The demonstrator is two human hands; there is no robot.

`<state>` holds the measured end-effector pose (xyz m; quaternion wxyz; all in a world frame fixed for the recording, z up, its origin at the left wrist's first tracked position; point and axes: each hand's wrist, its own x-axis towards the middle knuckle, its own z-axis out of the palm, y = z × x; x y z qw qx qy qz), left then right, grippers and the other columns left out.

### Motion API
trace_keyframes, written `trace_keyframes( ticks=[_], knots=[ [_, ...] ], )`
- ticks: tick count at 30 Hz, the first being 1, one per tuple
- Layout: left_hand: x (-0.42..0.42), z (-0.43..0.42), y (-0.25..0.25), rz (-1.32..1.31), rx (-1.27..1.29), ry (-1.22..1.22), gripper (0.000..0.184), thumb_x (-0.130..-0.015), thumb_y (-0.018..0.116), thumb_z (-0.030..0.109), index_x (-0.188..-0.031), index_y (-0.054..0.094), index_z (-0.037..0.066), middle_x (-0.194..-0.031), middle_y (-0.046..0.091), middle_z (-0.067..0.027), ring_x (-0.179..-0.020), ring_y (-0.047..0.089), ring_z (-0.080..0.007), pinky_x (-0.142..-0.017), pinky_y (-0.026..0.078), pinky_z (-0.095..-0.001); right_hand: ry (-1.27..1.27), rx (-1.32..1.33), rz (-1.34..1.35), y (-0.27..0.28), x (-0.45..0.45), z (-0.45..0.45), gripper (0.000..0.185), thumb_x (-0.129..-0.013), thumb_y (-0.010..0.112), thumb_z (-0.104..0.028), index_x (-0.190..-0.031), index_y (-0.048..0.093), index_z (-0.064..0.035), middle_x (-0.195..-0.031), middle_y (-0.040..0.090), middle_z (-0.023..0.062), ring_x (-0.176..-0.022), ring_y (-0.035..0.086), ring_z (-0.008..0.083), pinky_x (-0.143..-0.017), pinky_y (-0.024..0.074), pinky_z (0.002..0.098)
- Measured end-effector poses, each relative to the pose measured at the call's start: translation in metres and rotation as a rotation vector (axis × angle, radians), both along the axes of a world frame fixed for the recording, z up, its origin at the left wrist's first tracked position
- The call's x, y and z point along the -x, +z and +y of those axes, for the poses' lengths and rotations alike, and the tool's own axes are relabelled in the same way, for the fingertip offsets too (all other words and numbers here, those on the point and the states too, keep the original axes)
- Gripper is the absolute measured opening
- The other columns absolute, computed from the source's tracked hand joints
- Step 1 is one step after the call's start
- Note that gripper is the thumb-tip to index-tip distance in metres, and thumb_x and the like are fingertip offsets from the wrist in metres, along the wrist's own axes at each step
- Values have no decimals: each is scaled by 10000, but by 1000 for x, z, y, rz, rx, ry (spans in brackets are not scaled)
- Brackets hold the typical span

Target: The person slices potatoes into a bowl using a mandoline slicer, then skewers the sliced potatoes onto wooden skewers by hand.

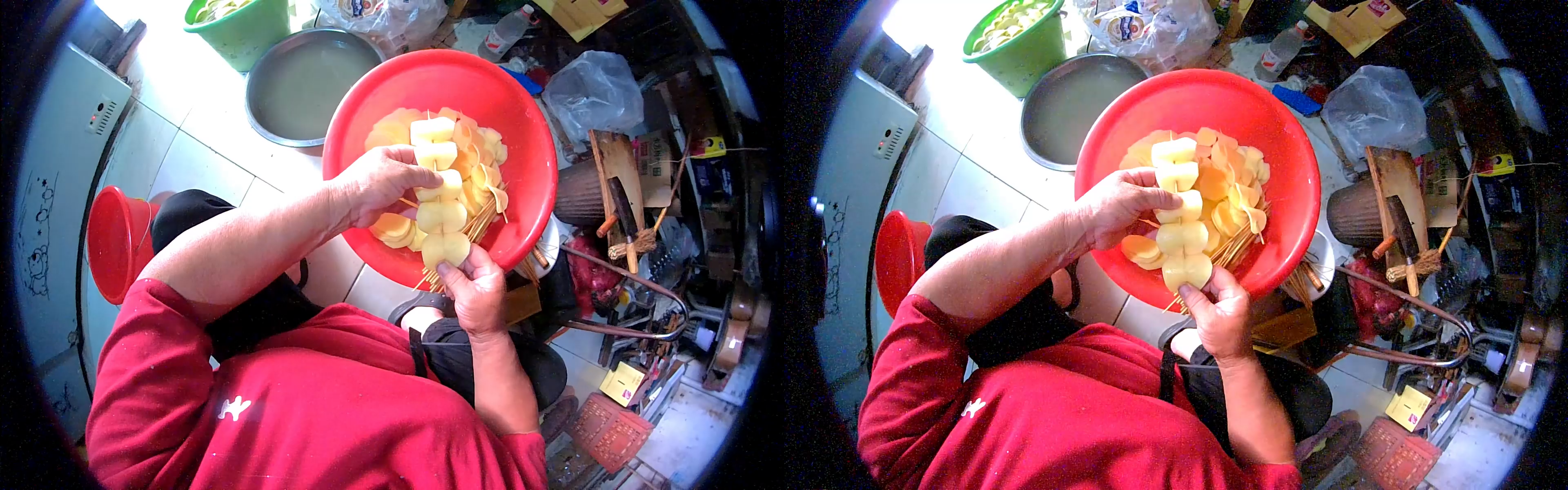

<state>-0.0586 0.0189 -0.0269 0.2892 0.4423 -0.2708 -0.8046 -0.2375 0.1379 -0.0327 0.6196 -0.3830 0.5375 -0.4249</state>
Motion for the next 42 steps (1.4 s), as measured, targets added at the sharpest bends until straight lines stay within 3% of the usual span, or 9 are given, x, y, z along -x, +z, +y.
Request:
trace_keyframes(
  ticks=[6, 12, 21, 28, 30, 31, 33, 34, 42],
  knots=[
    [-6, -6, -3, -26, 78, -16, 353, -822, 671, 133, -1156, 577, 68, -1028, 649, -45, -843, 636, -152, -720, 519, -291, 0, 22, 25, 1, -3, -2, 239, -859, 588, 7, -1096, 568, 31, -994, 651, 64, -875, 612, 118, -802, 474, 247],
    [-19, -23, 14, 20, 58, 316, 332, -860, 630, 165, -1150, 535, 36, -1028, 635, -87, -861, 644, -188, -741, 535, -330, 22, 26, 9, 7, -11, -1, 251, -864, 577, 8, -1114, 564, 33, -1018, 647, 68, -916, 611, 123, -826, 469, 250],
    [-18, -19, 10, -69, 135, 186, 358, -800, 676, 59, -1136, 555, 55, -1027, 635, -69, -880, 639, -210, -726, 541, -350, 94, -47, 10, 12, -13, 2, 277, -864, 574, 5, -1139, 554, 27, -1046, 638, 64, -942, 611, 131, -839, 471, 253],
    [-24, -23, 12, -63, 187, 211, 358, -812, 670, 91, -1148, 553, 60, -1038, 620, -80, -884, 635, -211, -736, 540, -357, 81, -14, 43, 10, -14, 0, 289, -865, 574, 3, -1152, 547, 23, -1057, 635, 65, -949, 607, 130, -831, 470, 252],
    [-25, -24, 21, -47, 123, 308, 348, -837, 655, 150, -1156, 550, 61, -1005, 623, -83, -855, 636, -212, -733, 542, -351, 75, 48, 17, 11, -17, -2, 306, -866, 587, -10, -1169, 543, -13, -979, 631, 12, -703, 512, 36, -561, 377, 176],
    [-25, -25, 19, -69, 151, 331, 306, -850, 640, 193, -1117, 560, 67, -967, 629, -80, -804, 638, -207, -707, 550, -347, 72, 49, 19, 13, -18, -2, 306, -866, 587, -10, -1169, 543, -13, -979, 631, 12, -703, 512, 36, -561, 377, 176],
    [-26, -25, 16, -61, 139, 309, 279, -849, 638, 187, -1092, 564, 70, -961, 630, -77, -787, 640, -204, -692, 554, -347, 103, -26, 7, 14, -19, -1, 296, -862, 582, -1, -1156, 554, 11, -1071, 632, 64, -985, 599, 138, -863, 457, 260],
    [-26, -25, 16, -56, 127, 291, 253, -848, 637, 181, -1066, 568, 74, -954, 632, -74, -770, 641, -201, -678, 557, -347, 101, -26, 10, 15, -18, -1, 296, -862, 582, -1, -1156, 554, 11, -1071, 632, 64, -985, 599, 138, -863, 457, 260],
    [-29, -25, 16, -15, 105, 251, 214, -847, 633, 173, -1015, 601, 45, -967, 633, -85, -780, 639, -191, -607, 537, -311, 117, -75, 6, 15, -13, -1, 275, -852, 593, -3, -1126, 579, -15, -935, 652, -2, -708, 546, 34, -581, 399, 174]
  ],
)
